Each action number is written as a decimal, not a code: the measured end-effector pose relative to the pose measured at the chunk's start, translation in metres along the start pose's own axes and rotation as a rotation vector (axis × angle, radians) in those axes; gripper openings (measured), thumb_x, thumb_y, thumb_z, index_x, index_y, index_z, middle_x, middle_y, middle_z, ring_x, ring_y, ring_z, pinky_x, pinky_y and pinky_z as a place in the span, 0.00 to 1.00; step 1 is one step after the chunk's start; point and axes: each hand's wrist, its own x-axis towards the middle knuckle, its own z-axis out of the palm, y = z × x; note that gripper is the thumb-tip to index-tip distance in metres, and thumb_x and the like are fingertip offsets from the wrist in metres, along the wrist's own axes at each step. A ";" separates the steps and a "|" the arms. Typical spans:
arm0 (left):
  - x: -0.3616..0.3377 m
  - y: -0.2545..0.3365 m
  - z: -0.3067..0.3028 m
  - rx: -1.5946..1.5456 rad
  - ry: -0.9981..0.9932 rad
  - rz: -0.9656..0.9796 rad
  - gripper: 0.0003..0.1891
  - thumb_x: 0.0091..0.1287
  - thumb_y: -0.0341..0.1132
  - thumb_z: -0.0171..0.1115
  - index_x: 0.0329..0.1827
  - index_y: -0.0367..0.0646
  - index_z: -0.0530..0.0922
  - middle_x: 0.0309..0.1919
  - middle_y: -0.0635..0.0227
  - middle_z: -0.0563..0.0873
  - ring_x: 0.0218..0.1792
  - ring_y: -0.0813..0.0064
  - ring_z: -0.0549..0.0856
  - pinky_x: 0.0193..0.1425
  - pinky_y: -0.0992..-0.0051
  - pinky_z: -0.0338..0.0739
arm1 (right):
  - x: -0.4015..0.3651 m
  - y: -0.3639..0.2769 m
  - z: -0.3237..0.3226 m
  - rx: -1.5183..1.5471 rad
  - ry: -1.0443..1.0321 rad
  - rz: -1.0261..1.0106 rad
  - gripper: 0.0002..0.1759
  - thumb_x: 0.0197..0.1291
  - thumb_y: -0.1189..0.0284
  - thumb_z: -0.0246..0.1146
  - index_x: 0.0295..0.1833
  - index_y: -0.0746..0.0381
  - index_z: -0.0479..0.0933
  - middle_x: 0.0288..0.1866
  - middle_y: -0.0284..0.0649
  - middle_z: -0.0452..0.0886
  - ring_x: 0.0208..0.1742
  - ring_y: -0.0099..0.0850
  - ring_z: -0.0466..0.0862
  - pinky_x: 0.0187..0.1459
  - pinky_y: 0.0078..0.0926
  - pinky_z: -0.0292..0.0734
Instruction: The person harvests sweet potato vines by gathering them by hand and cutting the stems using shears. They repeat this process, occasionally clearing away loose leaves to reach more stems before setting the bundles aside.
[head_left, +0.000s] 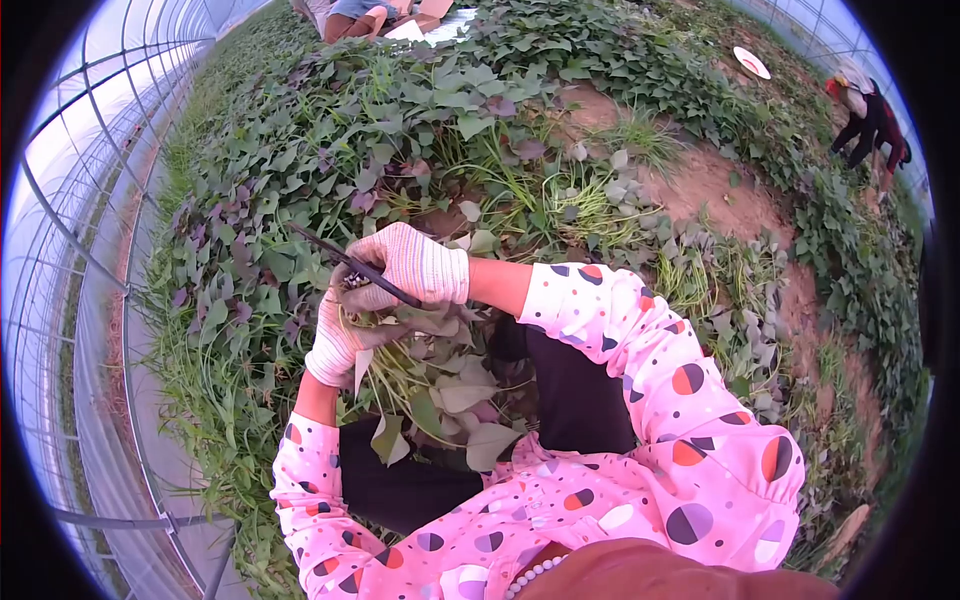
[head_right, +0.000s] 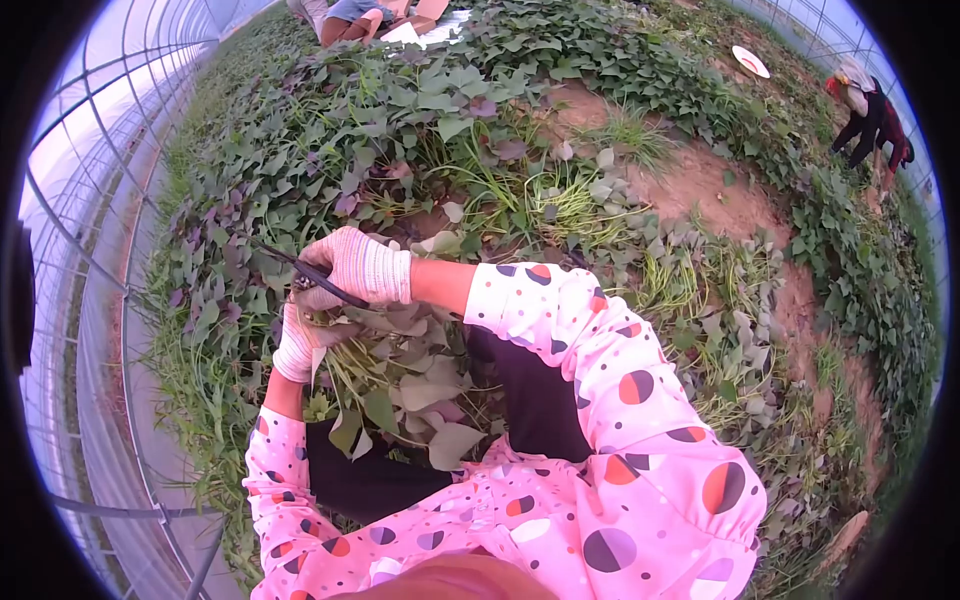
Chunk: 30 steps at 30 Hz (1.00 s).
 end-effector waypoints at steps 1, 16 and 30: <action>0.000 -0.001 0.005 -0.038 0.050 -0.030 0.26 0.46 0.34 0.76 0.50 0.44 0.77 0.48 0.65 0.81 0.49 0.67 0.81 0.57 0.65 0.76 | 0.000 -0.004 -0.001 0.037 -0.034 0.042 0.21 0.48 0.58 0.71 0.37 0.64 0.80 0.24 0.35 0.79 0.26 0.18 0.73 0.33 0.22 0.73; 0.000 -0.049 -0.016 0.112 0.474 0.015 0.18 0.56 0.23 0.62 0.51 0.36 0.75 0.41 0.67 0.83 0.41 0.73 0.82 0.48 0.72 0.76 | 0.015 -0.004 -0.003 -0.292 0.167 0.055 0.36 0.39 0.44 0.70 0.47 0.61 0.79 0.39 0.48 0.83 0.40 0.45 0.84 0.43 0.34 0.78; 0.018 -0.066 -0.008 -0.814 0.670 -0.171 0.25 0.70 0.48 0.47 0.65 0.44 0.67 0.63 0.63 0.72 0.63 0.68 0.71 0.68 0.66 0.64 | 0.022 -0.009 0.001 -0.392 0.300 0.098 0.20 0.47 0.58 0.66 0.40 0.62 0.78 0.36 0.48 0.82 0.39 0.46 0.83 0.43 0.39 0.79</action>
